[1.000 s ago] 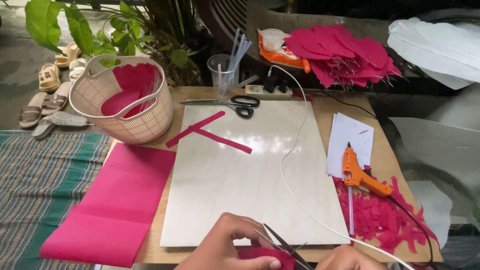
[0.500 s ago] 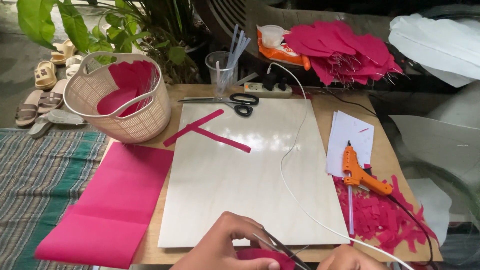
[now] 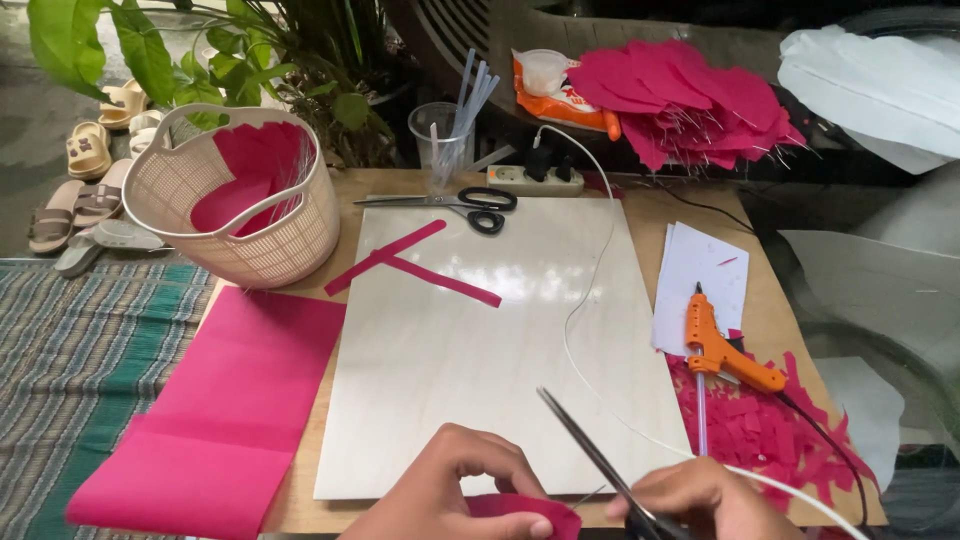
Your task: Assembling decorative fabric leaves by gluing a wire stem to the fabric and trimming the edges with scissors.
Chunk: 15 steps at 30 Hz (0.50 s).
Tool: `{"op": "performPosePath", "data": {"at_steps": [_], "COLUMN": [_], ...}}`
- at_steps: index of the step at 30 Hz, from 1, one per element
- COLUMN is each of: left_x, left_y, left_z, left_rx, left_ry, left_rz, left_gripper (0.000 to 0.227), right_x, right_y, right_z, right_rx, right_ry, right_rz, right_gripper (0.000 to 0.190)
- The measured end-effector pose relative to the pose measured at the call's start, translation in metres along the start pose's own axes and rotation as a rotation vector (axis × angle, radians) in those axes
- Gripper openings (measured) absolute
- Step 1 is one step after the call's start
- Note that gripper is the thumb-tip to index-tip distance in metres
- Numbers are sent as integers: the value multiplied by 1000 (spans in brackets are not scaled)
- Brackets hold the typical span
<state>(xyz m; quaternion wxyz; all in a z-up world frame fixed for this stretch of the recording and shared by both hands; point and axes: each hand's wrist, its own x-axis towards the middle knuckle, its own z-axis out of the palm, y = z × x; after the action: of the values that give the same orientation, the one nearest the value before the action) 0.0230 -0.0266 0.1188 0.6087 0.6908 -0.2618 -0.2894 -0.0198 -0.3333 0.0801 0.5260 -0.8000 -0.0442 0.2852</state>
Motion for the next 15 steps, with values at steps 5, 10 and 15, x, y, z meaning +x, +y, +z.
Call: {"op": "performPosePath", "data": {"at_steps": [5,10,15], "left_x": [-4,-8,-10], "left_y": [-7,-14,-24], "left_z": [-3,-5,-9], "left_rx": [28,27,3], "left_ry": [66,95,141], "left_rz": [15,-22,20], "left_gripper": [13,16,19], "right_x": [22,31,41], "right_y": [-37,-31,-34], "right_z": [11,14,13], "right_rx": [-369,-724,-895], "right_ry": [264,322,203], "right_rz": [321,341,447], "right_gripper": [51,62,60]}}
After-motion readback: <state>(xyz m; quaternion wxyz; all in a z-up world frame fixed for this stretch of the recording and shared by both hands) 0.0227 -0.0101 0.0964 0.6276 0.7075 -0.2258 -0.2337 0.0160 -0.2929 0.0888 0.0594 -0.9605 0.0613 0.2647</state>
